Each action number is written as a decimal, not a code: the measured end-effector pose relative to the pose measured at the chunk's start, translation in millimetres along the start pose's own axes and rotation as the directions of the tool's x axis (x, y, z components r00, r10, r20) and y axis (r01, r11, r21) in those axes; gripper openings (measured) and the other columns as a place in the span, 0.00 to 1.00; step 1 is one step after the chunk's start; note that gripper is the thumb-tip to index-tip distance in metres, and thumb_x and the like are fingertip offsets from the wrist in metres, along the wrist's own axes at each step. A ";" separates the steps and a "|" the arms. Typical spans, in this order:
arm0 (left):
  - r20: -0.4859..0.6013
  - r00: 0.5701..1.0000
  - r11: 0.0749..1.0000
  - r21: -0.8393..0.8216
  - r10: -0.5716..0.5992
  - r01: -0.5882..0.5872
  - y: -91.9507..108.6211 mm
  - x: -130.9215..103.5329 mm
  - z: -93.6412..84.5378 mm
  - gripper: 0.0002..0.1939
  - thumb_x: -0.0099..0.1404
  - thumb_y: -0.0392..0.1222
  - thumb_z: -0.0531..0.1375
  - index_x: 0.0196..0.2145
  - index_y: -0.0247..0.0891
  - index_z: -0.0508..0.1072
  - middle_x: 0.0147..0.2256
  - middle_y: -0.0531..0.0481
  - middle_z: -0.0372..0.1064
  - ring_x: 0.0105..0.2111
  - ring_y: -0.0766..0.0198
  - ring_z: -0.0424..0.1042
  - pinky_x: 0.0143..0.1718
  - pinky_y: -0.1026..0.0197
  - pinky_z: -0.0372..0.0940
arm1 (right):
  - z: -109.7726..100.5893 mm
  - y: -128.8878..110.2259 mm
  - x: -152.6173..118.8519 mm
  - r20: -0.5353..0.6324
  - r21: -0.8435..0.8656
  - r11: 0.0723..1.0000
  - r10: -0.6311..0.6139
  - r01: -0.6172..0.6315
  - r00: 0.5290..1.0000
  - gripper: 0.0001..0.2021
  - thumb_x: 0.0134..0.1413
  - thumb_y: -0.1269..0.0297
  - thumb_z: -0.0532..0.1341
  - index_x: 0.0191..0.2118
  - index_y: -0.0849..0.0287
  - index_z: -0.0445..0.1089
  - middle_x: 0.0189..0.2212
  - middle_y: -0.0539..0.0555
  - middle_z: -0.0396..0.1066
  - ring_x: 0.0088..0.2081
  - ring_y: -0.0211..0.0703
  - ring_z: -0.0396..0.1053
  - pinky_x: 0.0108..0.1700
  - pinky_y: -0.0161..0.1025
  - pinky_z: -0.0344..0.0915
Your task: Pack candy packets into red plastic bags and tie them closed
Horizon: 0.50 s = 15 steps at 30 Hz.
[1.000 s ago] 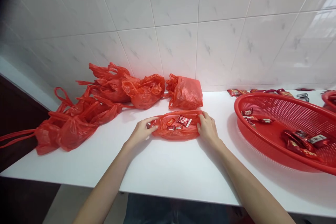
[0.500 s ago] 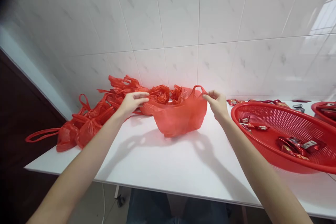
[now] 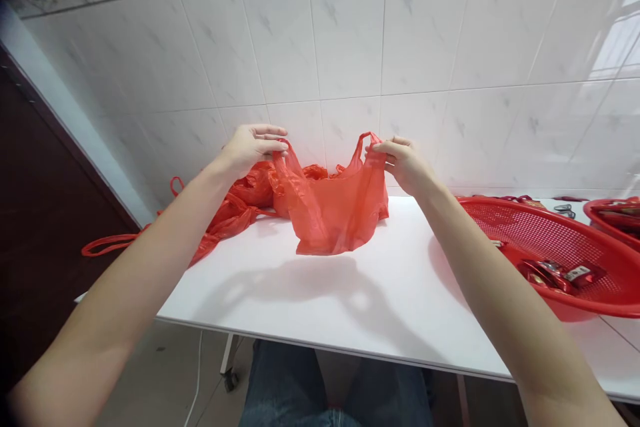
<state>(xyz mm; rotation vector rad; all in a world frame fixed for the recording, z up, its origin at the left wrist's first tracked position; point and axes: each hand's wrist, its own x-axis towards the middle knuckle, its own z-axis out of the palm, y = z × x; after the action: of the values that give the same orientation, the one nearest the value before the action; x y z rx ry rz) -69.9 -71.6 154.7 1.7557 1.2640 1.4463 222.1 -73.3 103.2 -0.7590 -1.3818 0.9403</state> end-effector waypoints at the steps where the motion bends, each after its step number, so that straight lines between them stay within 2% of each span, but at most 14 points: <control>1: -0.001 1.000 0.997 0.071 0.012 -0.012 2.1 0.0 0.9 0.17 0.48 0.28 0.67 0.38 0.32 0.78 0.32 0.46 0.75 0.30 0.60 0.77 0.44 0.50 0.74 | 1.7 -1.2 -1.5 0.013 0.020 1.000 0.023 -0.023 1.000 0.14 0.45 0.63 0.70 0.21 0.56 0.64 0.31 0.54 0.75 0.43 0.49 0.75 0.52 0.48 0.70; 3: 0.009 1.000 0.984 0.178 0.014 -0.015 5.7 -0.8 3.5 0.19 0.47 0.26 0.67 0.39 0.32 0.78 0.38 0.43 0.75 0.28 0.62 0.76 0.43 0.49 0.74 | 6.0 -1.9 -5.4 0.060 0.035 0.996 0.079 -0.081 0.995 0.14 0.42 0.64 0.71 0.20 0.56 0.64 0.31 0.54 0.75 0.42 0.50 0.76 0.50 0.48 0.71; 6: 0.045 0.998 0.985 0.169 0.035 -0.042 12.2 -6.0 8.9 0.18 0.49 0.26 0.67 0.40 0.33 0.79 0.40 0.42 0.74 0.28 0.63 0.75 0.44 0.49 0.74 | 14.9 0.0 -11.5 0.119 0.063 0.993 0.092 -0.100 0.989 0.16 0.40 0.64 0.73 0.20 0.57 0.64 0.32 0.54 0.76 0.43 0.50 0.76 0.49 0.46 0.71; 9: 0.162 0.985 0.990 0.116 0.055 -0.074 20.0 -16.8 17.0 0.15 0.53 0.29 0.68 0.41 0.32 0.79 0.38 0.43 0.75 0.31 0.61 0.76 0.46 0.49 0.73 | 26.1 3.5 -16.3 0.118 0.059 0.997 0.037 -0.044 0.992 0.16 0.39 0.63 0.74 0.21 0.57 0.65 0.31 0.52 0.76 0.41 0.47 0.75 0.46 0.44 0.71; 11: 0.255 0.966 0.989 0.124 0.050 -0.084 23.8 -25.2 24.5 0.15 0.54 0.30 0.68 0.42 0.33 0.80 0.40 0.42 0.75 0.32 0.61 0.77 0.46 0.49 0.72 | 33.8 5.4 -18.9 0.148 0.011 1.000 -0.013 0.011 0.989 0.14 0.40 0.63 0.74 0.24 0.57 0.67 0.29 0.50 0.75 0.37 0.43 0.74 0.44 0.43 0.70; 15: 0.358 0.933 0.983 0.154 0.040 -0.102 24.0 -36.0 41.6 0.22 0.51 0.29 0.68 0.46 0.35 0.79 0.45 0.41 0.76 0.30 0.63 0.76 0.40 0.54 0.73 | 46.7 4.4 -23.5 0.247 -0.071 0.987 -0.124 0.146 0.961 0.08 0.45 0.64 0.72 0.29 0.58 0.72 0.32 0.51 0.77 0.36 0.42 0.74 0.45 0.43 0.69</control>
<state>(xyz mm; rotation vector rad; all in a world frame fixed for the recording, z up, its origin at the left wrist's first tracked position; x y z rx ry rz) -22.3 -107.3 147.2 2.0822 1.1659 1.0173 176.3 -96.2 91.7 -0.6214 -1.6773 0.8896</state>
